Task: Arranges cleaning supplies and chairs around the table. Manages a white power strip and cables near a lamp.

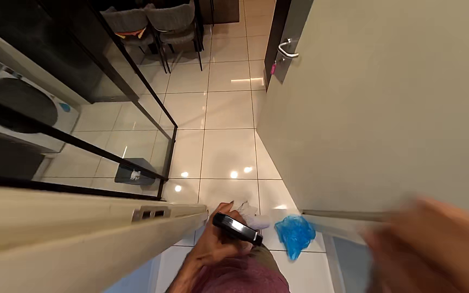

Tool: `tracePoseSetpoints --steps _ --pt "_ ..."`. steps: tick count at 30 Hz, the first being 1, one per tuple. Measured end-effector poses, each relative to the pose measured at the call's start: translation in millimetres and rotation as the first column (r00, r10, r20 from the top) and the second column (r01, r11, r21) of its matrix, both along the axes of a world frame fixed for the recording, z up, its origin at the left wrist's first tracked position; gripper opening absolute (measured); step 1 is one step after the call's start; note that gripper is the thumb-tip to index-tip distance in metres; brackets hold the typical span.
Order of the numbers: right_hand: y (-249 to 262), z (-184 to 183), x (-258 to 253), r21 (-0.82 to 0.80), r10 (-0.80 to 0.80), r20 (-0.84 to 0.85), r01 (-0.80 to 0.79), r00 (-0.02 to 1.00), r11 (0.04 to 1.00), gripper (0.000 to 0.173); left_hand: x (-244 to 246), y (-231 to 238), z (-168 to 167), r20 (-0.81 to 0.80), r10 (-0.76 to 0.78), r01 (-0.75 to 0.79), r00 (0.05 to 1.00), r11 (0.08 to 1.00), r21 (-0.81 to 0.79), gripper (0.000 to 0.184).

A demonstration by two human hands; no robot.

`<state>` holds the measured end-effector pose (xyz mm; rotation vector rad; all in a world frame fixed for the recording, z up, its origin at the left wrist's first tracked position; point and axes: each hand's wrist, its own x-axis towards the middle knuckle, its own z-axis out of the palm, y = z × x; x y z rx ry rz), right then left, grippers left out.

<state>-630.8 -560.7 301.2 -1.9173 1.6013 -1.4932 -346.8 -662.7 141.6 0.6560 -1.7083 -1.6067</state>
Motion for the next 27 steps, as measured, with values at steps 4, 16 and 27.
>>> tracePoseSetpoints --steps 4,16,27 --pt "-267 -129 -28 0.353 0.569 0.300 -0.643 0.766 0.680 0.049 -31 -126 20 -0.223 -0.095 0.089 0.970 0.995 -0.038 0.034" --pt "-725 -181 -76 0.263 0.380 0.742 -0.761 0.552 0.593 0.012 -78 -566 -10 0.421 0.263 -0.206 0.868 0.962 -0.179 0.064" --pt "-1074 -217 -162 0.259 0.428 0.844 -0.945 0.322 0.200 0.021 -205 -975 -9 0.183 0.327 -0.297 0.927 0.940 -0.170 0.065"
